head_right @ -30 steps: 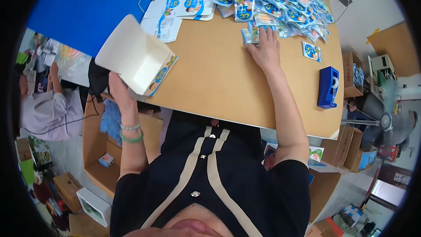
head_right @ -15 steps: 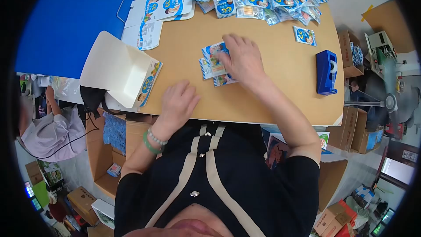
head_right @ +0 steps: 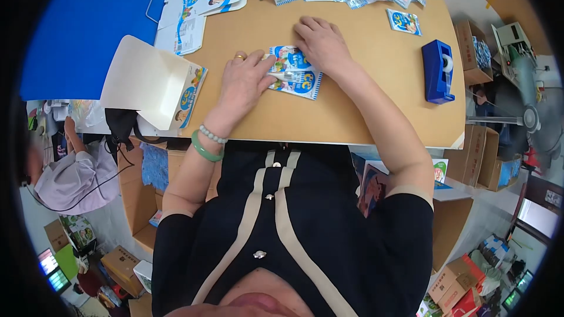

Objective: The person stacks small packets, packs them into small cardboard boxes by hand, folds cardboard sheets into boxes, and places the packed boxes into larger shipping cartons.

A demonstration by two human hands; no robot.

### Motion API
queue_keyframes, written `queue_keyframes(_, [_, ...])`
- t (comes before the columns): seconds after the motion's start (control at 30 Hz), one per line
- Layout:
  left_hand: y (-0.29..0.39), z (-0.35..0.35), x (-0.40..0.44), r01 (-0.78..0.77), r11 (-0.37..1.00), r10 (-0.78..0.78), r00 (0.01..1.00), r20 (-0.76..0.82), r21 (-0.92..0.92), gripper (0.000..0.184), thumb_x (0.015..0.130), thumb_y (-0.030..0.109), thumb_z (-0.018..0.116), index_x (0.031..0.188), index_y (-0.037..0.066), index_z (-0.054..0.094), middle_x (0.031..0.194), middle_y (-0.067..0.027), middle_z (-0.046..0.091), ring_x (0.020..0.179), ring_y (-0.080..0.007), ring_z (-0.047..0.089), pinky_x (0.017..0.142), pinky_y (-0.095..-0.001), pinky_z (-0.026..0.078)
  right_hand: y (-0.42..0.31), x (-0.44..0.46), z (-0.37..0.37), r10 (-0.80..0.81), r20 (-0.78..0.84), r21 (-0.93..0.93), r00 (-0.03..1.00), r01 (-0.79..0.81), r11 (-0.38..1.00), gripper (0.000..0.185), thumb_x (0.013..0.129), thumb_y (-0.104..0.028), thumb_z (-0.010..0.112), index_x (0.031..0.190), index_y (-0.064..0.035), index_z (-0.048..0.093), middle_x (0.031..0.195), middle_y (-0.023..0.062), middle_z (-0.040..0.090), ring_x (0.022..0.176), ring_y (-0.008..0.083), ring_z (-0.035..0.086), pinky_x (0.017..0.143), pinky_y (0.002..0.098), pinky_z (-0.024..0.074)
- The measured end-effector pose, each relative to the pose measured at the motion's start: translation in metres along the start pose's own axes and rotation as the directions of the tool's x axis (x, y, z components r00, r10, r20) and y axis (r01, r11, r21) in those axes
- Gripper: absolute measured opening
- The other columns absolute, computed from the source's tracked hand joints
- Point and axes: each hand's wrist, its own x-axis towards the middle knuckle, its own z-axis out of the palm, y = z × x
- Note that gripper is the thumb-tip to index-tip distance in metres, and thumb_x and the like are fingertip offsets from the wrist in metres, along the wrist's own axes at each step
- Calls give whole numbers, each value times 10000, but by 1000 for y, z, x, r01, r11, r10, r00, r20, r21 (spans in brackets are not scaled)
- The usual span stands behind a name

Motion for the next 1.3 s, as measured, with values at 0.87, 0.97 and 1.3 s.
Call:
queue_keyframes(0.87, [45,-23,-21,550,833,-546,802,244,55,241,867,216,683,959,0,627,957,-195,644,954,-351,623,806,-447,508,-56,-69,-27,151,56,-83,987,-146,986,115,879,-129,597,949,-47,560,903,106,642,882,299,622,735,436,525])
queue_keyframes(0.97, [48,-7,-24,554,830,-540,828,153,-70,294,844,236,700,988,-9,627,1000,-201,632,991,-354,612,823,-450,507,-75,-85,-11,-14,-48,-85,999,10,996,108,856,-98,601,939,-53,547,887,100,617,862,297,615,723,429,527])
queue_keyframes(1.3, [29,12,-16,488,872,-489,872,19,28,301,772,183,698,1005,11,619,1075,-191,594,1064,-385,549,895,-458,477,-93,-113,-11,-69,-118,-77,991,60,995,264,772,-84,666,1009,-56,552,911,112,580,894,287,575,754,378,505])
